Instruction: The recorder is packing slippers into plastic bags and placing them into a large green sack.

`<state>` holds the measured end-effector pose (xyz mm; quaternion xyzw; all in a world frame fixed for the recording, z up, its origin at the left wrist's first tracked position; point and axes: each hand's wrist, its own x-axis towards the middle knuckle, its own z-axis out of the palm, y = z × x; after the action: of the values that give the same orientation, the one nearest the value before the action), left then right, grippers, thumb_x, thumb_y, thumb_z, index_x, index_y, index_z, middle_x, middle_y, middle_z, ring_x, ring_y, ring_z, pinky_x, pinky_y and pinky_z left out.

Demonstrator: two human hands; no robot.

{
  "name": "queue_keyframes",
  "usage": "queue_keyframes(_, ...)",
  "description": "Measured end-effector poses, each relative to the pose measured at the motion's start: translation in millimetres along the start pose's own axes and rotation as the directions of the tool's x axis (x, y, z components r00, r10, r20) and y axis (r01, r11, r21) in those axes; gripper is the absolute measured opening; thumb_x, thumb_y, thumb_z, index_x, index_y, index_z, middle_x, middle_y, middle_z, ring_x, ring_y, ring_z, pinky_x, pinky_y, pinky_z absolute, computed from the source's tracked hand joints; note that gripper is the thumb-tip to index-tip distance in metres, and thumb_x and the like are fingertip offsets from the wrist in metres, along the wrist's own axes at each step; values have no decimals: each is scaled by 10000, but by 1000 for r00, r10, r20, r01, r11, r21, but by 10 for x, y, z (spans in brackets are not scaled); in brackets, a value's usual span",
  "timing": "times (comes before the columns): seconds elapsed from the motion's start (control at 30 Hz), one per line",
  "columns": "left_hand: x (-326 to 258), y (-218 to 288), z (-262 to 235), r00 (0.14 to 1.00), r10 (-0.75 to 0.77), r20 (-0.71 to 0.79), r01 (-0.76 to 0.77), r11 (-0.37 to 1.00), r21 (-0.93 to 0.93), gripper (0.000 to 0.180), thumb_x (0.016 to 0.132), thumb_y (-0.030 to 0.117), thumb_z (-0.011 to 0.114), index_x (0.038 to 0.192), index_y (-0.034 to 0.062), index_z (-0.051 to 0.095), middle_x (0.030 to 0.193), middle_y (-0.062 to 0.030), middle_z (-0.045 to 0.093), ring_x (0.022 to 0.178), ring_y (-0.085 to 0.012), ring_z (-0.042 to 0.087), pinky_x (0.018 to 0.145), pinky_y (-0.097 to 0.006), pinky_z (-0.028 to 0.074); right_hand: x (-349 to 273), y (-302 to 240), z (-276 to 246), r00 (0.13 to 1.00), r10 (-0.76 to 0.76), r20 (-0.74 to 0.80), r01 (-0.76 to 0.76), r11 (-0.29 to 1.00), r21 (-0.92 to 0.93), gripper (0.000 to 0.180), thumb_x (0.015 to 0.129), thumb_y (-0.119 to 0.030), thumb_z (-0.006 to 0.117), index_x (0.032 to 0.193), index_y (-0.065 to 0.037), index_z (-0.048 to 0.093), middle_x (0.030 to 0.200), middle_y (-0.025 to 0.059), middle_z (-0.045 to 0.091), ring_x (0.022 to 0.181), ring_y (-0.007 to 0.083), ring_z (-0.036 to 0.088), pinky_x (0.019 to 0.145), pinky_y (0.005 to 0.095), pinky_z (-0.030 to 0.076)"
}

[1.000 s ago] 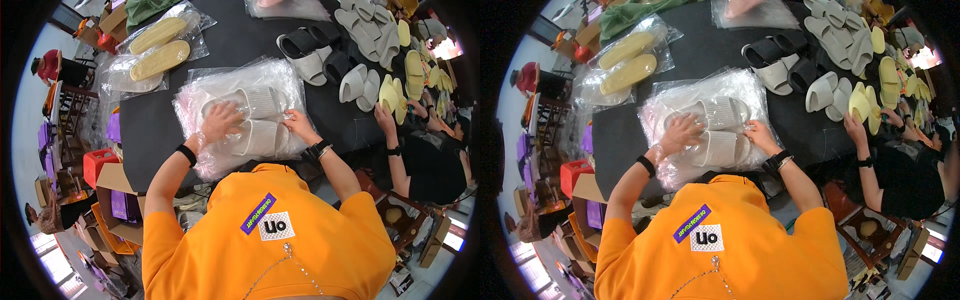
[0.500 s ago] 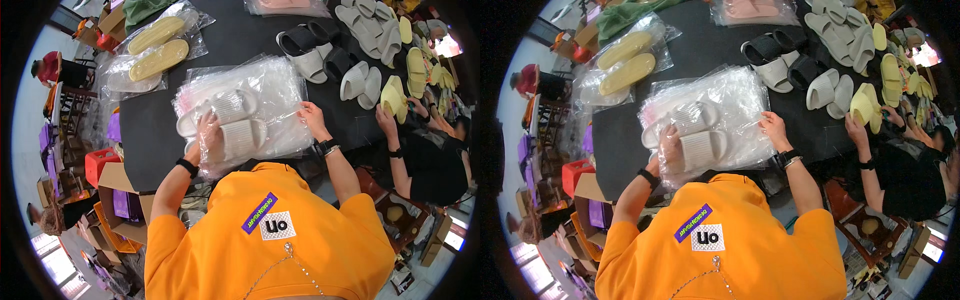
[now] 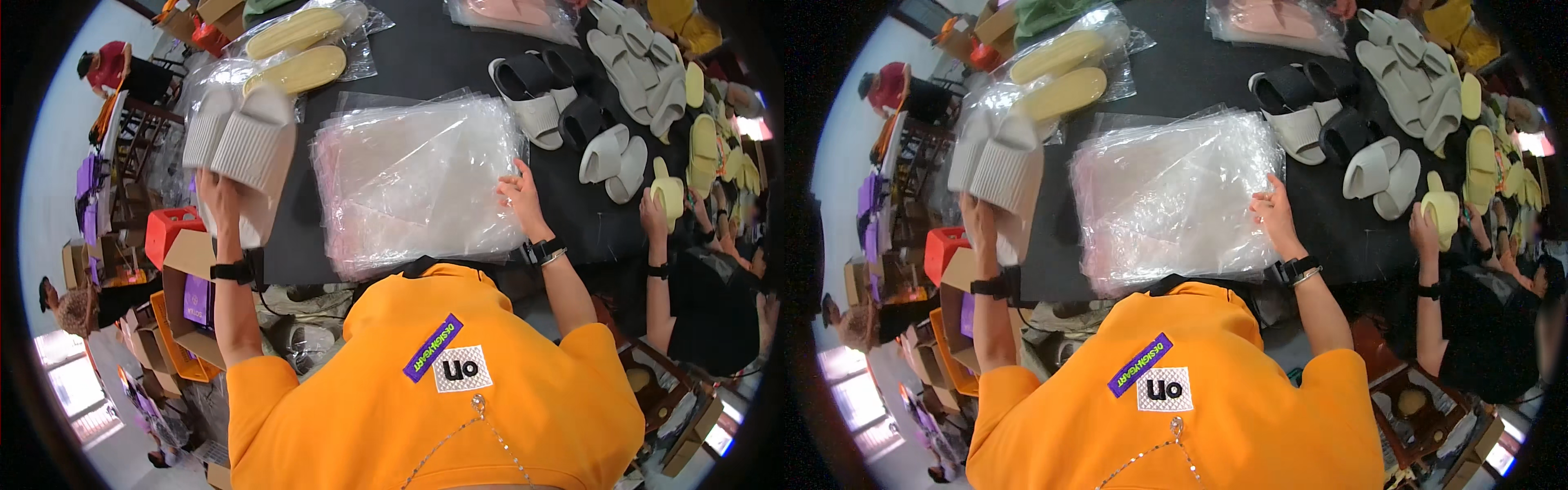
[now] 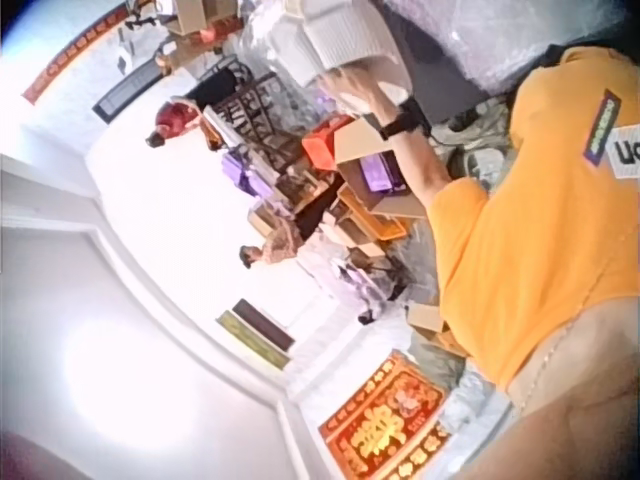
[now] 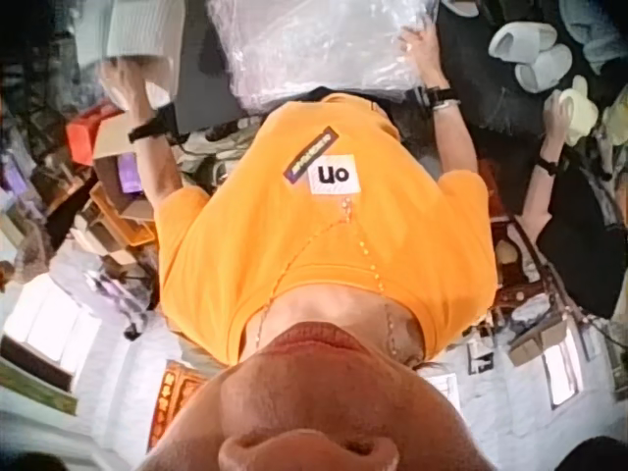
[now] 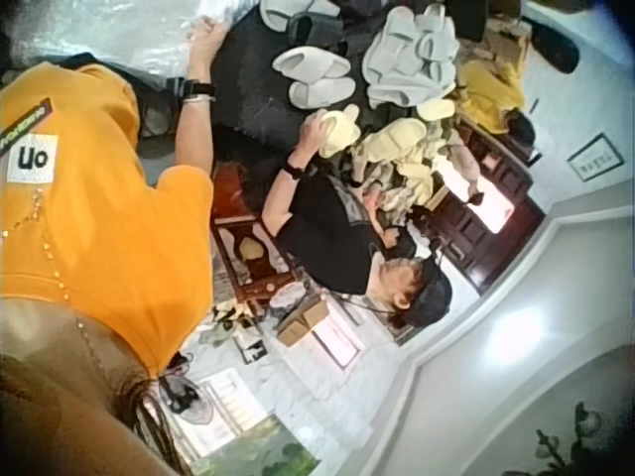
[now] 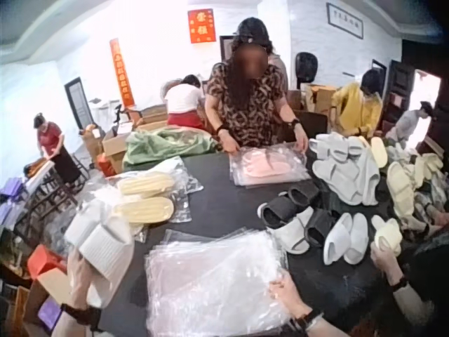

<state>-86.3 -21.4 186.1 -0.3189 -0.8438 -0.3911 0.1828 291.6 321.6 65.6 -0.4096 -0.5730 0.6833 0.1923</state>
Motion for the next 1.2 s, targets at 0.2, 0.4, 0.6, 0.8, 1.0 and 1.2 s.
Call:
queue_keyframes(0.2,-451,1043,1166,948,75,309,18,958,-285,371,660,8,500,1024,-17,567,1033,-219,556,1052,-386,472,915,-432,360,105,193,38,978,55,201,-21,985,-170,471,851,-61,532,1306,-73,412,1116,71,545,964,144,557,754,280,474)
queue_keyframes(0.4,-1318,1415,2141,813,181,554,-143,983,-113,362,675,70,547,1035,44,574,1148,-118,509,1168,-296,393,946,-450,270,151,394,-49,998,20,53,-23,998,54,410,805,-34,540,1213,-71,542,1119,87,604,782,114,611,636,250,488)
queue_keyframes(0.6,-1108,666,2003,888,108,448,-175,978,110,357,684,83,540,1035,41,589,1165,-123,517,1174,-300,399,934,-448,278,24,420,-65,995,-98,22,100,946,-309,375,788,-12,523,1157,-52,577,987,79,647,752,137,612,651,260,482)
queue_keyframes(0.8,-1161,153,1916,888,71,453,-192,955,227,318,639,131,595,931,6,584,1141,-178,498,1134,-353,387,917,-470,288,-201,264,-177,944,64,324,-9,986,-169,236,872,-202,567,1041,-37,584,932,12,598,774,86,545,681,257,481)
queue_keyframes(1.0,-1129,241,1885,878,35,477,-134,975,175,369,660,105,587,1021,33,572,1116,-143,512,1140,-326,392,890,-458,282,-422,347,-86,893,174,414,-118,980,-158,334,823,-85,572,1153,-43,543,809,-11,569,655,60,505,586,218,432)
queue_keyframes(1.2,-977,350,1962,883,50,467,-106,990,95,330,684,99,567,1007,39,583,1117,-109,525,1136,-301,397,879,-450,277,-596,318,-211,938,207,279,-154,967,-201,302,850,-67,552,1145,-9,527,759,3,531,596,61,468,533,211,394)
